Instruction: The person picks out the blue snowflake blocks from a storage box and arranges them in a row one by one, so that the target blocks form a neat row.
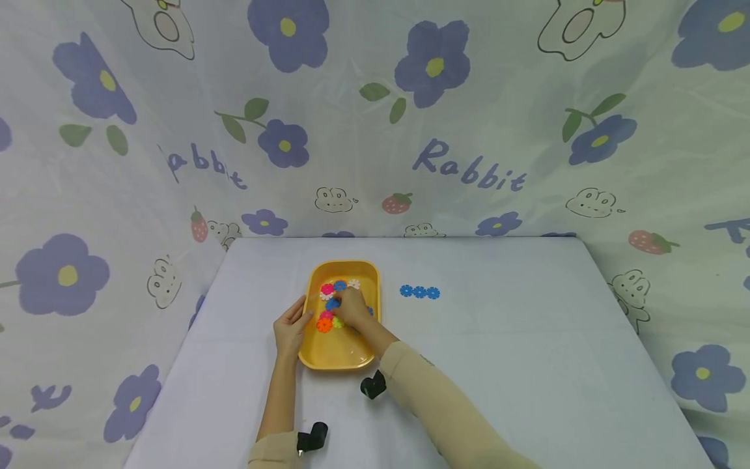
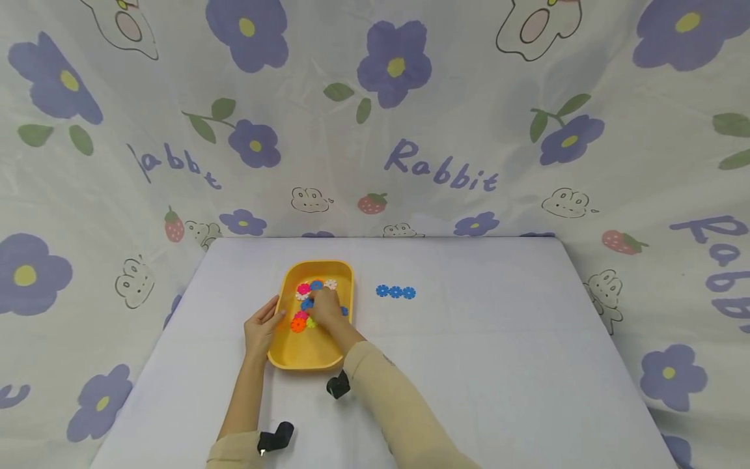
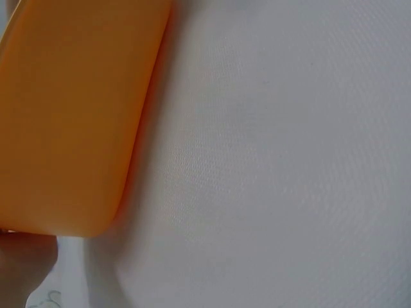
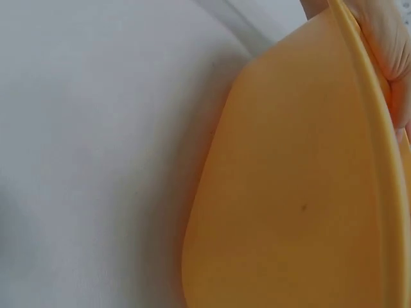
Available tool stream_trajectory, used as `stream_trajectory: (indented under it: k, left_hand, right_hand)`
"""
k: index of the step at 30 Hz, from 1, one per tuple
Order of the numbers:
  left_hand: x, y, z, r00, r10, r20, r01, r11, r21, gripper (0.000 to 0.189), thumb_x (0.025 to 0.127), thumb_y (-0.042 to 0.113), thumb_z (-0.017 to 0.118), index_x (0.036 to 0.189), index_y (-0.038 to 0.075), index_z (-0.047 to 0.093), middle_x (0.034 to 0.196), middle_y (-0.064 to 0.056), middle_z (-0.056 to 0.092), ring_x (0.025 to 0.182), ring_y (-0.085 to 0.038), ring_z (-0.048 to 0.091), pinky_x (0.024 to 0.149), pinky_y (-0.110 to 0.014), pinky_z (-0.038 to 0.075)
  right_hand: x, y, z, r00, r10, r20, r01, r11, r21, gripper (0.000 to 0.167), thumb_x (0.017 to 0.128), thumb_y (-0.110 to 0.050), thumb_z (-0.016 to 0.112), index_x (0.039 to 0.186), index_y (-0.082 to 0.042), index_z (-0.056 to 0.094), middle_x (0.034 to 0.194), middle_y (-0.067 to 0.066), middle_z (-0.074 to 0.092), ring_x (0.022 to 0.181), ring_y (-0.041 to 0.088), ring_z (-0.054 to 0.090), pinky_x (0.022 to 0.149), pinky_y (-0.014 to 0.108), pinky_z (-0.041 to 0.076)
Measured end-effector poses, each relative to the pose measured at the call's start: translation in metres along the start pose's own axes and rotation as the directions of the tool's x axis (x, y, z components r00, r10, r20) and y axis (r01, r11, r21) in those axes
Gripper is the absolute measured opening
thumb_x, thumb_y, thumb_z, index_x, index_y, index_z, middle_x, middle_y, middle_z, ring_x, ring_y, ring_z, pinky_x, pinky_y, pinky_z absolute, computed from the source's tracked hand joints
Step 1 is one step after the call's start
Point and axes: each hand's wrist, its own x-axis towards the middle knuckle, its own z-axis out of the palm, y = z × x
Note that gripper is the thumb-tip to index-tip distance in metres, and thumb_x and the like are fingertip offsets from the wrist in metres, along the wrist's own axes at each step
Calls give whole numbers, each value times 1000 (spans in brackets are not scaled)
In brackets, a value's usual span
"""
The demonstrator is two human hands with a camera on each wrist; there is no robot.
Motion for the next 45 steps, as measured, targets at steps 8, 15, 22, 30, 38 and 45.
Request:
stream_trajectory:
  k: [8, 15, 22, 30, 38, 45]
  left_hand:
    - [1, -1, -1, 1000, 3, -6, -3, 1000, 7, 43, 86, -1, 64, 129, -2, 55, 130, -20, 53, 115, -14, 56, 81, -10, 50]
    - [1, -1, -1, 1000, 26, 0, -26, 999, -28, 44, 85, -1, 65, 128, -4, 55, 129, -22, 52, 103, 0, 60, 81, -11, 50]
    - [2, -1, 0, 999, 36, 3, -36, 999, -10, 44, 86, -1, 65, 128, -4, 55, 130, -22, 52, 109, -7, 59, 80, -11, 50]
    - [1, 0, 0, 999, 37, 10, -37, 999, -19, 43, 86, -2, 63, 128, -4, 55, 130, -22, 53, 115, -16, 56, 82, -12, 50]
    - [1, 1, 0, 999, 34, 20, -34, 999, -34, 44, 86, -3, 63, 129, -6, 53, 130, -24, 51, 120, -24, 51, 82, -10, 49]
    - [-1, 0, -1, 999, 30, 38, -29, 999, -44, 44, 88, -1, 61, 131, -4, 52, 132, -22, 51, 122, -25, 51, 84, -12, 49]
  right_hand:
    - [-3, -2, 4, 998, -20, 59, 25, 995, -96, 36, 83, -28, 73, 113, -9, 66, 111, 10, 59, 107, 27, 52, 94, 35, 48]
    - [-7, -5, 3, 996, -28, 85, 39, 991, -130, 31, 83, -32, 72, 107, -13, 69, 110, 5, 61, 109, 24, 50, 98, 32, 44]
    - [-6, -5, 3, 996, -29, 85, 39, 992, -119, 26, 82, -31, 74, 97, -11, 69, 101, 3, 61, 101, 21, 53, 93, 28, 47]
    - [-8, -5, 1, 984, -164, 72, 163, 986, 25, 17, 78, -18, 79, 86, -8, 68, 88, 0, 65, 87, 13, 55, 77, 17, 50]
    - [-8, -6, 2, 983, -164, 83, 144, 967, 208, 15, 79, -14, 77, 82, -7, 65, 72, -1, 64, 63, 3, 52, 57, 11, 45]
    - [-7, -4, 5, 965, -232, 123, 170, 910, 377, 30, 88, 3, 57, 117, -2, 65, 75, 12, 68, 56, 6, 55, 50, 14, 48]
